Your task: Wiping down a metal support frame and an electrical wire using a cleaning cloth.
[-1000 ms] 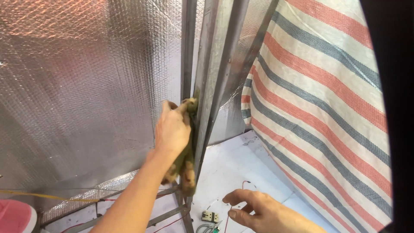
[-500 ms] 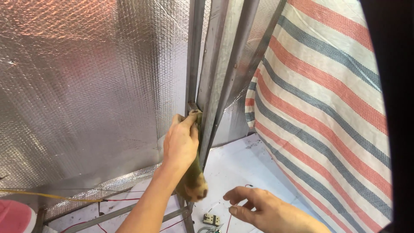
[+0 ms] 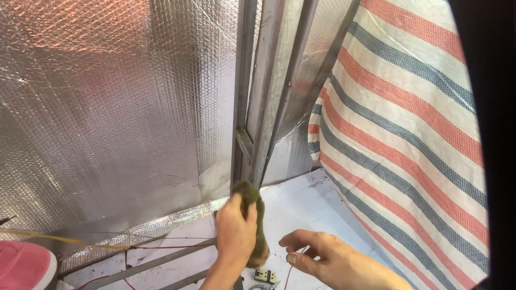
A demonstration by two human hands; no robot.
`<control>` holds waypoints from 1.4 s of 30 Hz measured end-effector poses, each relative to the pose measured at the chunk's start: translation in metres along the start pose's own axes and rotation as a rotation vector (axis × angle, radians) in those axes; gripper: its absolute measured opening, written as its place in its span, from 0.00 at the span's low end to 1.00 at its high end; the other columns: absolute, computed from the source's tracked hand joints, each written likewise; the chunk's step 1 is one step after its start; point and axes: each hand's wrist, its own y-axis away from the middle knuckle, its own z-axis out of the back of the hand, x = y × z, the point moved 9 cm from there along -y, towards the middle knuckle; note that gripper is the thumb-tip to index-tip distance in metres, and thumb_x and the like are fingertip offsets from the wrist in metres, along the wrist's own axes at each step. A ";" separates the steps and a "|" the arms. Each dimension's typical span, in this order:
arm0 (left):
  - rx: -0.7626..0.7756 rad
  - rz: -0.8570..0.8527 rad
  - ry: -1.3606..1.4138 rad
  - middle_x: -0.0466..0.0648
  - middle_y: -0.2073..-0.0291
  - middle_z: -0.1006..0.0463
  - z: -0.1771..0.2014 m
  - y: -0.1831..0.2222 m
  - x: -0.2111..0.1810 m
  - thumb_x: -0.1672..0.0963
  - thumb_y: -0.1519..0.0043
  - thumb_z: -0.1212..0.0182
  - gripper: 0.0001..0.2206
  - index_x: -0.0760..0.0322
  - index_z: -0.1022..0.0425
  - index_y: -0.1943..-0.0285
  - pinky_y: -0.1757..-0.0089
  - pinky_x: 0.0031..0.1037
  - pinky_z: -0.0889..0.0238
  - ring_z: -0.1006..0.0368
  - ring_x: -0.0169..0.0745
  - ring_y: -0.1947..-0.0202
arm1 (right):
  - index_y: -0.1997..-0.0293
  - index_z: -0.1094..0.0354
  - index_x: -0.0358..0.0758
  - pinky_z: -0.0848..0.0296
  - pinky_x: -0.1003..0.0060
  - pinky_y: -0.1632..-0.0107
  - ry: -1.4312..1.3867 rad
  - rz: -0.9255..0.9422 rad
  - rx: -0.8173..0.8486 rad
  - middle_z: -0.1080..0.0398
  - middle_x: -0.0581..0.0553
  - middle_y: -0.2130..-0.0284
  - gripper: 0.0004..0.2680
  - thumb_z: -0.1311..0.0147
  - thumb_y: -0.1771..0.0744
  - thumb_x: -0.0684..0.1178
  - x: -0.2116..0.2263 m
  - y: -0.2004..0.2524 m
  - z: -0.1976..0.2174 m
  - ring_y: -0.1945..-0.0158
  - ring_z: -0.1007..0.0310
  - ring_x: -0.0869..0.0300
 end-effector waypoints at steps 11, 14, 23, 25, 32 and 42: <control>-0.245 -0.273 0.226 0.48 0.67 0.22 0.055 -0.021 -0.097 0.55 0.38 0.39 0.08 0.62 0.31 0.58 0.59 0.39 0.34 0.26 0.50 0.66 | 0.39 0.29 0.65 0.29 0.76 0.39 -0.072 0.045 -0.014 0.24 0.67 0.42 0.15 0.50 0.33 0.63 -0.025 0.003 -0.007 0.40 0.25 0.74; -0.145 -0.156 0.193 0.52 0.63 0.20 0.022 -0.026 -0.049 0.55 0.40 0.39 0.11 0.62 0.33 0.54 0.57 0.42 0.32 0.24 0.55 0.62 | 0.38 0.30 0.68 0.30 0.75 0.38 -0.048 0.001 0.007 0.26 0.64 0.41 0.16 0.51 0.33 0.64 -0.033 0.008 -0.012 0.40 0.26 0.73; -0.141 0.011 0.262 0.47 0.71 0.17 0.035 -0.023 -0.069 0.57 0.41 0.37 0.08 0.60 0.31 0.58 0.60 0.36 0.27 0.21 0.45 0.71 | 0.38 0.29 0.68 0.29 0.74 0.36 -0.065 -0.056 -0.003 0.27 0.63 0.40 0.16 0.50 0.33 0.65 -0.059 0.006 -0.015 0.39 0.25 0.72; -0.135 0.021 0.283 0.48 0.70 0.16 0.027 -0.023 -0.056 0.57 0.42 0.37 0.10 0.59 0.33 0.56 0.59 0.36 0.28 0.21 0.48 0.70 | 0.38 0.29 0.67 0.29 0.74 0.36 -0.056 -0.047 -0.003 0.26 0.63 0.40 0.16 0.50 0.33 0.65 -0.058 0.007 -0.016 0.39 0.24 0.72; 0.034 0.211 0.135 0.50 0.66 0.14 -0.014 -0.028 0.006 0.56 0.44 0.38 0.13 0.59 0.23 0.50 0.55 0.35 0.26 0.18 0.49 0.64 | 0.37 0.30 0.67 0.29 0.74 0.35 -0.088 -0.102 0.025 0.28 0.63 0.39 0.16 0.50 0.32 0.64 -0.064 0.007 -0.018 0.38 0.25 0.72; 0.024 0.150 0.006 0.57 0.61 0.15 -0.005 -0.029 -0.014 0.57 0.42 0.37 0.11 0.63 0.23 0.51 0.51 0.46 0.29 0.21 0.63 0.58 | 0.39 0.29 0.65 0.29 0.75 0.37 -0.035 0.009 -0.029 0.25 0.63 0.42 0.16 0.50 0.33 0.65 -0.060 0.002 -0.014 0.40 0.24 0.72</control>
